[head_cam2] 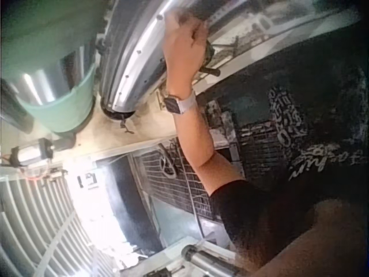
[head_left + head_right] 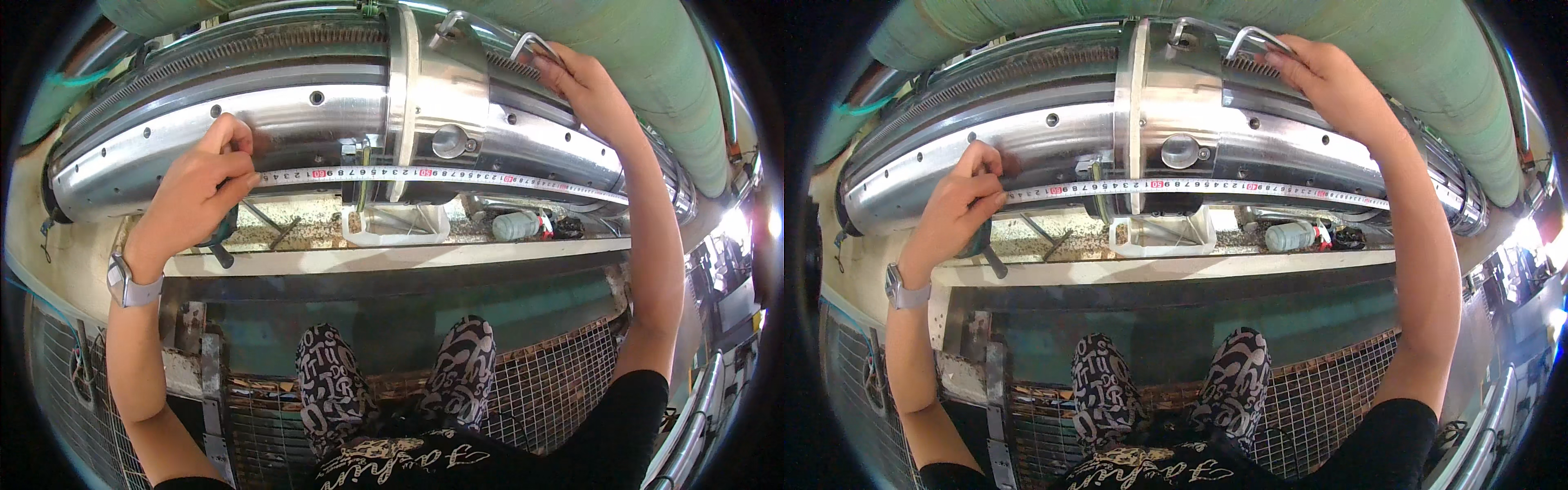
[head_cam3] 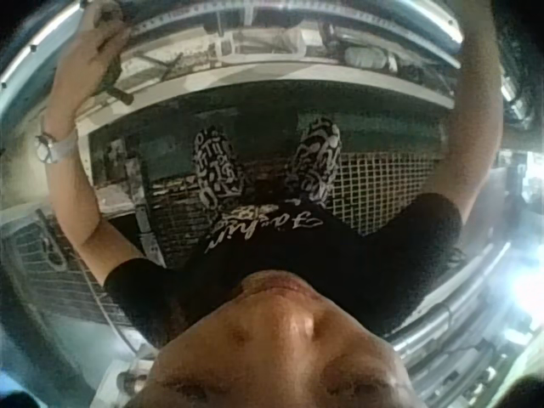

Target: The person uses a tape measure to measure the circumference of a large cylindrical metal component on a machine. They then use a hex key to tighten bolts on the same component.

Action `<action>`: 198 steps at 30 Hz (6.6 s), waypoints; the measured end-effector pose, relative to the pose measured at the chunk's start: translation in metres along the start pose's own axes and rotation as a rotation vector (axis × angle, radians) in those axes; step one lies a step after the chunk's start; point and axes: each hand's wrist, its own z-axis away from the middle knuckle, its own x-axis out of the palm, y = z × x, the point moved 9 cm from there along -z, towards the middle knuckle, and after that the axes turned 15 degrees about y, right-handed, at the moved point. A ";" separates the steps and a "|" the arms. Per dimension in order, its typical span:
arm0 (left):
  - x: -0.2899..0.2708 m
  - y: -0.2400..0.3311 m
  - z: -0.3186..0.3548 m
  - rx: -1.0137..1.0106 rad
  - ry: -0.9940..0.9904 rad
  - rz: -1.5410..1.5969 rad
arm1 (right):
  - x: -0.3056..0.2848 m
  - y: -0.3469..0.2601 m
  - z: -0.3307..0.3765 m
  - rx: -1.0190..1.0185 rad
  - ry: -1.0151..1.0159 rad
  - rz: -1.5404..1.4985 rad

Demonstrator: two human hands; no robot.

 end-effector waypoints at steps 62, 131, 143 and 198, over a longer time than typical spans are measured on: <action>0.006 -0.004 0.002 0.076 -0.048 -0.090 | 0.019 -0.029 0.019 0.171 0.015 0.054; 0.000 -0.001 -0.001 0.075 0.010 -0.100 | 0.181 -0.128 -0.095 0.546 0.712 -1.968; -0.003 0.005 -0.003 0.083 0.037 -0.114 | 0.162 -0.135 -0.090 0.412 0.599 -2.022; -0.005 0.004 0.005 0.114 0.057 -0.028 | 0.003 -0.078 -0.006 -0.267 0.105 0.422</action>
